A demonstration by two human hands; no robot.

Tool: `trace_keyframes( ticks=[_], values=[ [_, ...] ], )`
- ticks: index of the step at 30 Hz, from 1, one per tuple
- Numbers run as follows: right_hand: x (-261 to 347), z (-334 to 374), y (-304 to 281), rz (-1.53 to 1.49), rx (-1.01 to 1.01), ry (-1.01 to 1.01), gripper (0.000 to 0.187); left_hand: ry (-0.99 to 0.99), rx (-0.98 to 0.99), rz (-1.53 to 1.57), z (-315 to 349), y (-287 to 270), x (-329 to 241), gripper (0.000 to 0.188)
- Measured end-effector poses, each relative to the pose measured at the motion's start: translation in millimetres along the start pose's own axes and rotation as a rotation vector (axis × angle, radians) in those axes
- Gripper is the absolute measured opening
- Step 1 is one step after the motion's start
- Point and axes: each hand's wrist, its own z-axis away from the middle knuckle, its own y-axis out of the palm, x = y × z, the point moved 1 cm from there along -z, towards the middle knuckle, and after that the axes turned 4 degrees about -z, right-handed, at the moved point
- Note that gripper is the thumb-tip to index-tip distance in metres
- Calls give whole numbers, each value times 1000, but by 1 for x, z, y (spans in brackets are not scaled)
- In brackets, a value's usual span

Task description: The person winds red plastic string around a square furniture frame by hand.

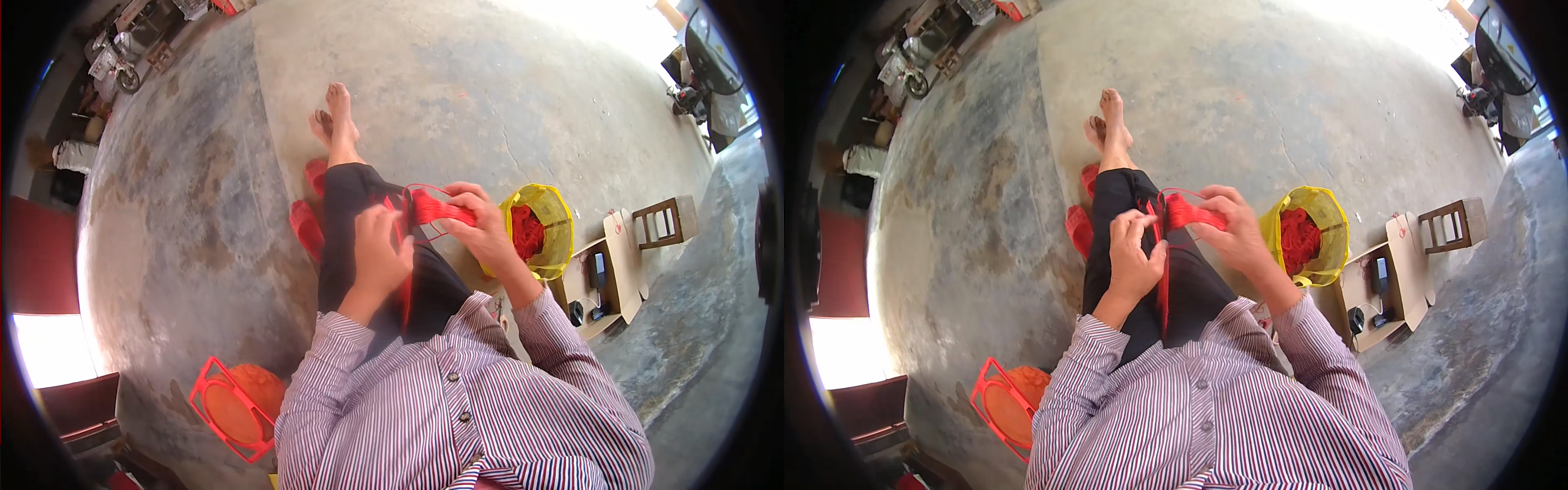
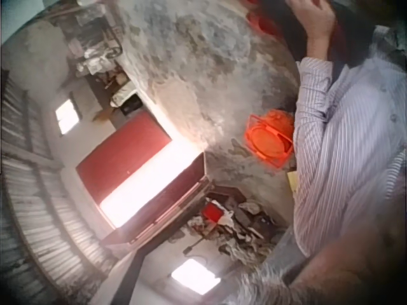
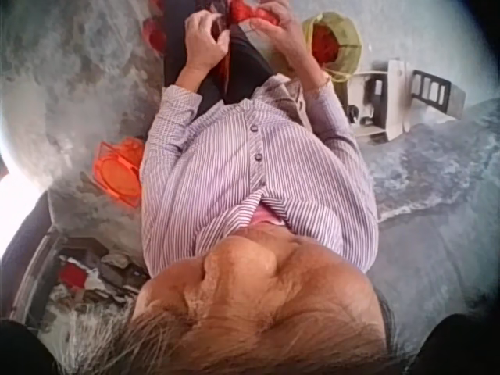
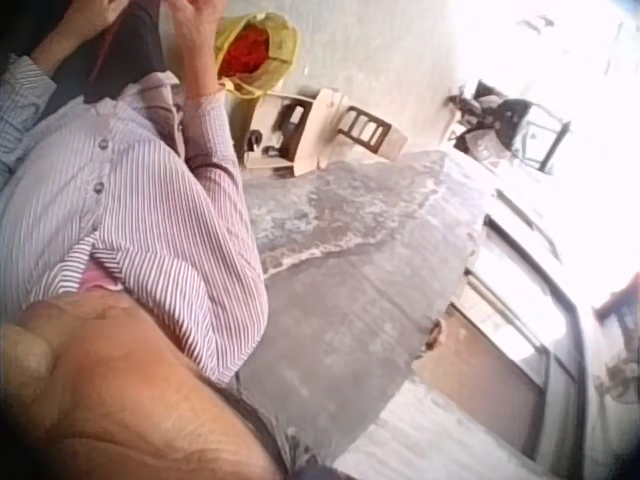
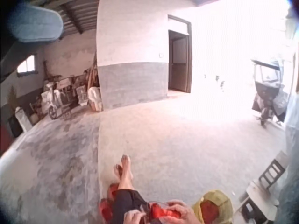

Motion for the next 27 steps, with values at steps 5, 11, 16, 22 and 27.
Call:
trace_keyframes(
  ticks=[5, 11, 16, 22, 27],
  values=[
    [55, 26, -37, -580, 450, -282, 19, -496, 241, 635, 30, 25, 2, 40],
    [99, 83, -6, -1218, 972, -283, 29, -507, 200, 509, 36, 25, -1, 40],
    [112, 102, -15, -1445, 736, 5, 34, -461, 263, 537, 41, 38, 11, 27],
    [138, 67, -53, -1121, 412, -281, 39, -550, 249, 492, 39, 41, 7, 34],
    [125, 78, -62, -1428, 209, -69, 40, -346, -40, 244, 25, 26, -20, 36]
  ],
)
